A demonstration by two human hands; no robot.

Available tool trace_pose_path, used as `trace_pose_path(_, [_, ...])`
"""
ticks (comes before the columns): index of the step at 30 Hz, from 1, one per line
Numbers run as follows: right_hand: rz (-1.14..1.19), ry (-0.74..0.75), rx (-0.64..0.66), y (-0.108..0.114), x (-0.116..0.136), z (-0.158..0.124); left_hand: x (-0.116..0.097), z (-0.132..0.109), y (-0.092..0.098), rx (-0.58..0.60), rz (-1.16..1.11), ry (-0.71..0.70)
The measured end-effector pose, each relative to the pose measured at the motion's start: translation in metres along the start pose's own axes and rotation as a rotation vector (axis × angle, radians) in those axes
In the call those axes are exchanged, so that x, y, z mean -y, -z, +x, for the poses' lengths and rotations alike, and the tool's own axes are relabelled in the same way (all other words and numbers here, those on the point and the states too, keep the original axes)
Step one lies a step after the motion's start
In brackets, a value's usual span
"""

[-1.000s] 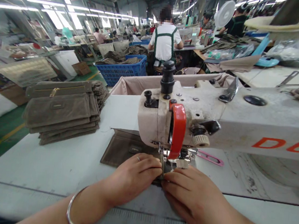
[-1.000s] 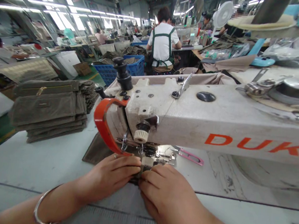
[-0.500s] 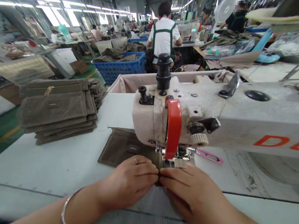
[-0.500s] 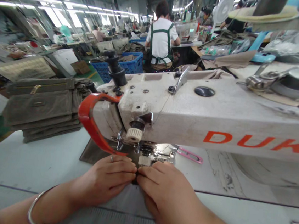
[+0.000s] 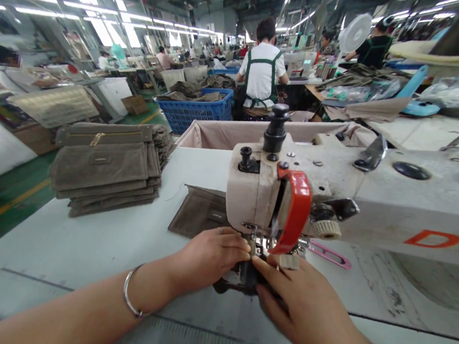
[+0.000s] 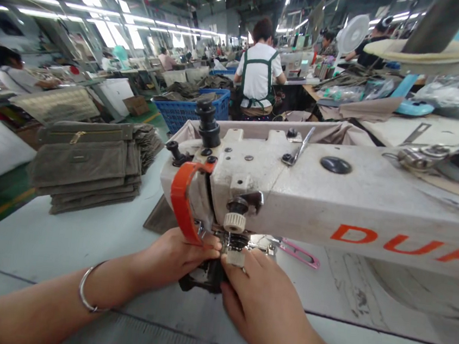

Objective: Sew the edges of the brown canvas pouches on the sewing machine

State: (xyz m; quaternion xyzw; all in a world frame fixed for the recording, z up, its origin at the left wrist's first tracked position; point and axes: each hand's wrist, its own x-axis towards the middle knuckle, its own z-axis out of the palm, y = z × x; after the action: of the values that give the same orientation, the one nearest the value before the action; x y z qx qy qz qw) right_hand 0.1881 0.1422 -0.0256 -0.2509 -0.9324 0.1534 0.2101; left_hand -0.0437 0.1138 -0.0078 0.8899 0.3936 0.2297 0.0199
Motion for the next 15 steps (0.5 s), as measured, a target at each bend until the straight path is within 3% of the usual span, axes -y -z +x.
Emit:
trace_pose_path(5, [-0.034,-0.043,0.027,-0.003,-0.002,0.002,0.012,0.008,-0.003,0.047,0.019,0.098])
trace_pose_path(15, [-0.035,-0.052,0.022,-0.004,-0.002,0.002,0.029,0.005,-0.017,-0.001,0.057,0.143])
